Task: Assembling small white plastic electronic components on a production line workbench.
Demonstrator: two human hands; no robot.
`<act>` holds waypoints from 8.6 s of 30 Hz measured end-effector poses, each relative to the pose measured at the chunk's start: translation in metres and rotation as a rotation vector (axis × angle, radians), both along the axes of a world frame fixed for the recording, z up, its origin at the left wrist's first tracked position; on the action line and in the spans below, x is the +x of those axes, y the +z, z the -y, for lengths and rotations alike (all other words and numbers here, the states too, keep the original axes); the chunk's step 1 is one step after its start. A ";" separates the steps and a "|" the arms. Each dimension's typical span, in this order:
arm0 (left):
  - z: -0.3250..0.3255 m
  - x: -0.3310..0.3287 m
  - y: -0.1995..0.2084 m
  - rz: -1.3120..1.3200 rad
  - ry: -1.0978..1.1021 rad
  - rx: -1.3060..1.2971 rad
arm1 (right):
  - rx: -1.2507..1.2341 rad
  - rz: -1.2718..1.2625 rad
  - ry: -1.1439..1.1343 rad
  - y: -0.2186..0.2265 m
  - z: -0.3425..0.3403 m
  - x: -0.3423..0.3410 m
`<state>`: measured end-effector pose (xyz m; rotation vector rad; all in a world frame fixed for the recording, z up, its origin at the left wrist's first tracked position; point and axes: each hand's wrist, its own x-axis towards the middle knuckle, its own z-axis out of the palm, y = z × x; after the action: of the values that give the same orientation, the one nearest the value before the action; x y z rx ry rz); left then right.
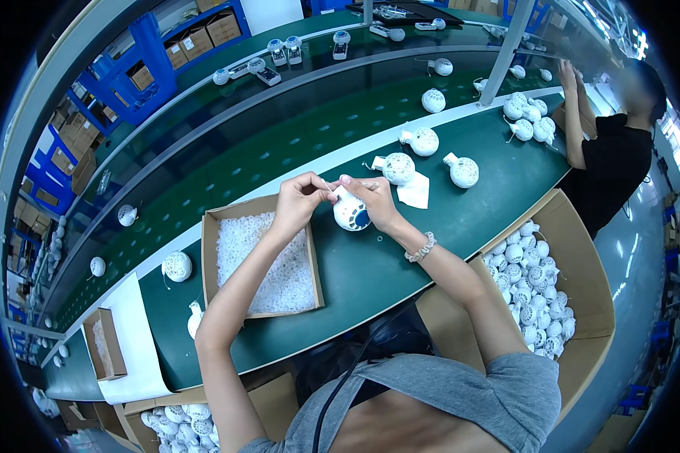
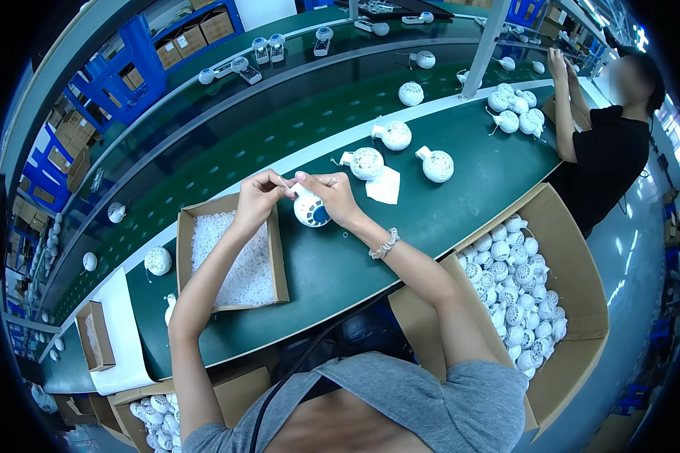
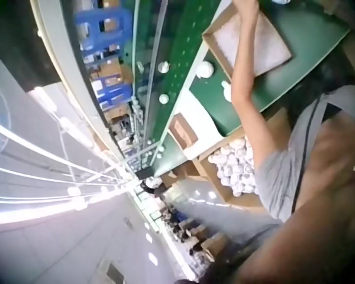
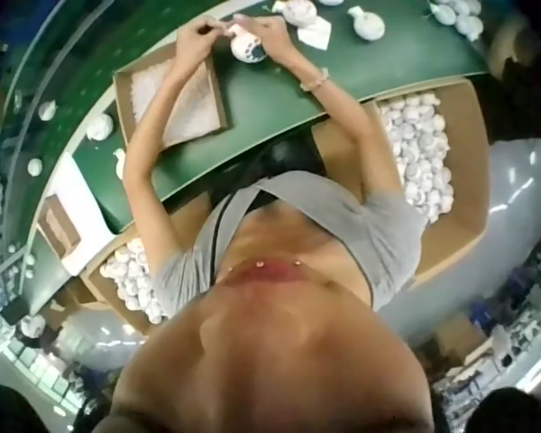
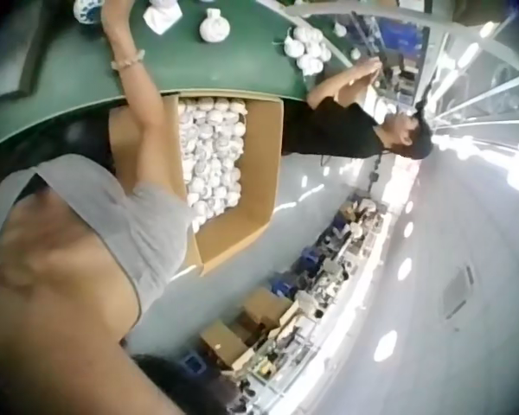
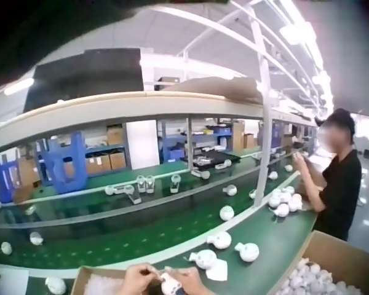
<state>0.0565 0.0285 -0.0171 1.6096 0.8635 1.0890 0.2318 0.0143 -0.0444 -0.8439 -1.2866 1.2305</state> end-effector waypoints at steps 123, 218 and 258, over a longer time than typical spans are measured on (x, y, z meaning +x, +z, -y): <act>-0.080 0.199 -0.029 -0.398 0.118 0.426 | 0.359 0.416 -0.009 -0.049 -0.099 0.190; -0.064 0.245 0.046 -0.376 0.271 0.759 | 0.841 0.920 -0.515 0.042 -0.087 0.229; -0.136 0.016 0.015 -0.611 0.869 0.330 | 0.473 0.962 0.564 -0.062 -0.277 0.024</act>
<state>0.0727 0.1644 -0.0017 1.9260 1.9982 1.3771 0.2554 0.2916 -0.1066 -0.7519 -2.6081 0.8385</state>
